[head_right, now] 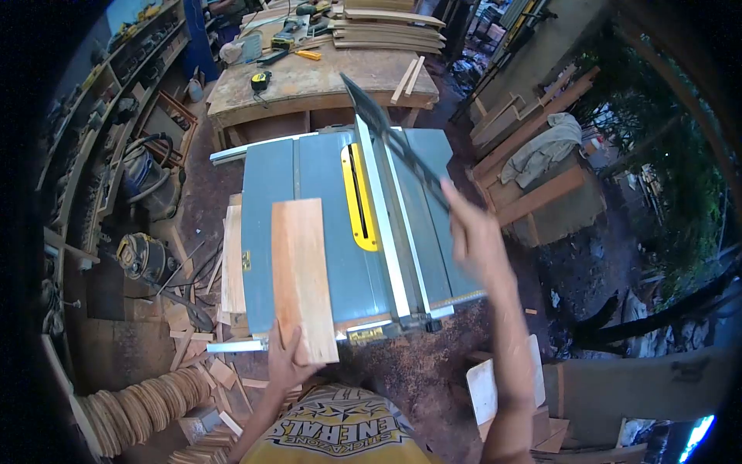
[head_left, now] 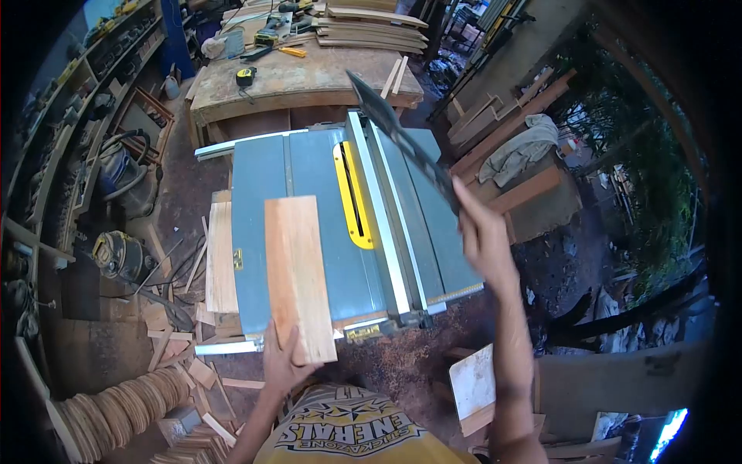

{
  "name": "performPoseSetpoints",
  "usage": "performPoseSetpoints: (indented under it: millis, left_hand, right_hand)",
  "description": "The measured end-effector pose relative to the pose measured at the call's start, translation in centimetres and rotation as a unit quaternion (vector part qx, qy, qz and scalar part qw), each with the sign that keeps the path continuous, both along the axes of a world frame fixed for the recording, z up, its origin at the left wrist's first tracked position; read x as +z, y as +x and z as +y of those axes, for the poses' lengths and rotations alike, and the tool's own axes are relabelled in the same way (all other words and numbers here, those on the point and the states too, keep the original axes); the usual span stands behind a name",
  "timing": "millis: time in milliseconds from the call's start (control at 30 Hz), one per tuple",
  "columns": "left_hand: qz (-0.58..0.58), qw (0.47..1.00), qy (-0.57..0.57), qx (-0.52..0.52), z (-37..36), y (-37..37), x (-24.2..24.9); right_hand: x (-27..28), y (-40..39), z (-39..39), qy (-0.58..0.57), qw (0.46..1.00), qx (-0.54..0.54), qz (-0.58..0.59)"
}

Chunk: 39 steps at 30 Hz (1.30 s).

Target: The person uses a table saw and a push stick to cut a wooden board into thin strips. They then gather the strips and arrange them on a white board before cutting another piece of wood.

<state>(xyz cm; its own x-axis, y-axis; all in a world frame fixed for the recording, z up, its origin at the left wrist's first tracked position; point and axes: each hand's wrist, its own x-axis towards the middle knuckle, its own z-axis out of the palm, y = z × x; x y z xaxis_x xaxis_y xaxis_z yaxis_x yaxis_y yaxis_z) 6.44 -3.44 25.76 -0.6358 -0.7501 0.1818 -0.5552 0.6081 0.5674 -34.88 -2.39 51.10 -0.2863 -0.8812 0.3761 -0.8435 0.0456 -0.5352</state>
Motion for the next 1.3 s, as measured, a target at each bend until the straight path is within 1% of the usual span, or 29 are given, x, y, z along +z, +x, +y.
performPoseSetpoints:
  millis: [67,133,167,200,267,300,400,433,467,533,567,600,633,667,700,767,800,867,900,1000,1033,1133,1200,1267,1300]
  left_hand:
    - [0.001,1.000,0.020,0.011,5.6,0.0,-0.5]
    - [0.110,0.986,0.065,0.111,10.0,-1.0,-0.4]
    - [0.165,0.970,0.083,0.158,11.1,-1.4,-0.2]
    - [0.164,0.962,0.151,0.157,11.6,-1.4,0.1]
    - [0.158,0.931,0.289,0.159,11.7,-1.5,1.1]
    - [0.134,0.969,0.156,0.138,12.5,-1.1,-0.8]
    - [0.062,0.952,0.273,0.123,15.0,0.0,-1.5]
    - [0.162,0.930,0.308,0.118,15.5,-0.1,-2.1]
    - [0.260,0.897,0.340,0.112,16.0,-0.1,-3.0]
    - [0.446,0.799,0.392,0.096,17.4,0.0,-4.3]
    - [0.478,0.765,0.423,0.082,17.8,-0.2,-4.2]
    - [0.446,0.775,0.438,0.093,17.8,-0.6,-3.8]
    - [0.413,0.784,0.452,0.103,17.4,-1.2,-3.5]
    - [0.380,0.791,0.466,0.113,17.4,-1.4,-3.6]
    - [0.396,0.792,0.455,0.087,17.6,-1.6,-4.5]
    - [0.367,0.811,0.450,0.076,18.7,-0.6,-4.3]
    - [0.351,0.820,0.447,0.071,19.6,-0.2,-4.0]
    - [0.360,0.812,0.457,0.043,20.9,-0.1,-3.5]
    - [0.365,0.808,0.461,0.029,21.4,-0.4,-3.3]
    - [0.324,0.819,0.471,0.040,21.7,-1.8,-2.0]
    - [0.323,0.821,0.469,0.041,21.5,-2.3,-2.1]
    - [0.322,0.830,0.453,0.045,20.5,-3.4,-3.2]
    - [0.324,0.837,0.438,0.047,20.0,-3.8,-3.4]
    - [0.315,0.835,0.448,0.045,19.5,-4.1,-3.1]
    - [0.311,0.834,0.454,0.045,19.5,-4.2,-2.8]
  right_hand:
    - [-2.8,4.3,7.9,-0.014,0.996,-0.041,-0.074]
    - [-6.5,7.8,15.0,-0.008,0.988,-0.071,-0.140]
    - [-8.4,9.7,18.0,-0.008,0.970,-0.099,-0.221]
    - [-10.0,11.6,20.9,-0.001,0.944,-0.128,-0.304]
    - [-12.1,14.2,24.9,0.009,0.903,-0.160,-0.398]
    - [-13.0,14.8,26.6,0.016,0.897,-0.162,-0.410]
    - [-12.7,15.2,29.5,0.018,0.885,-0.168,-0.435]
    - [-12.7,15.1,30.0,0.017,0.891,-0.174,-0.418]
    - [-12.9,15.0,30.5,0.017,0.898,-0.180,-0.402]
    - [-13.1,15.3,31.6,0.016,0.904,-0.173,-0.390]
    - [-13.3,15.8,32.1,0.017,0.904,-0.160,-0.395]
    - [-13.3,16.3,32.5,0.015,0.904,-0.147,-0.400]
    - [-13.3,17.1,32.8,0.019,0.893,-0.145,-0.425]
    - [-13.6,17.6,33.3,0.020,0.898,-0.132,-0.420]
    - [-14.1,18.1,33.7,0.019,0.902,-0.120,-0.415]
    - [-13.9,18.8,34.0,0.014,0.903,-0.112,-0.414]
    - [-14.3,19.0,34.7,0.015,0.918,-0.111,-0.381]
    - [-14.8,19.5,35.3,0.023,0.942,-0.109,-0.317]
    - [-14.1,19.7,35.8,0.051,0.953,-0.109,-0.278]
    - [-13.8,20.5,36.1,0.048,0.985,-0.057,-0.155]
    - [-13.2,21.0,36.0,0.093,0.983,-0.058,-0.148]
    - [-12.3,22.0,35.2,0.218,0.972,-0.056,-0.074]
    - [-11.5,22.4,34.4,0.229,0.969,-0.062,-0.072]
    - [-10.0,22.9,33.6,0.263,0.959,-0.076,-0.075]
    - [-10.1,22.9,33.4,0.256,0.962,-0.072,-0.060]
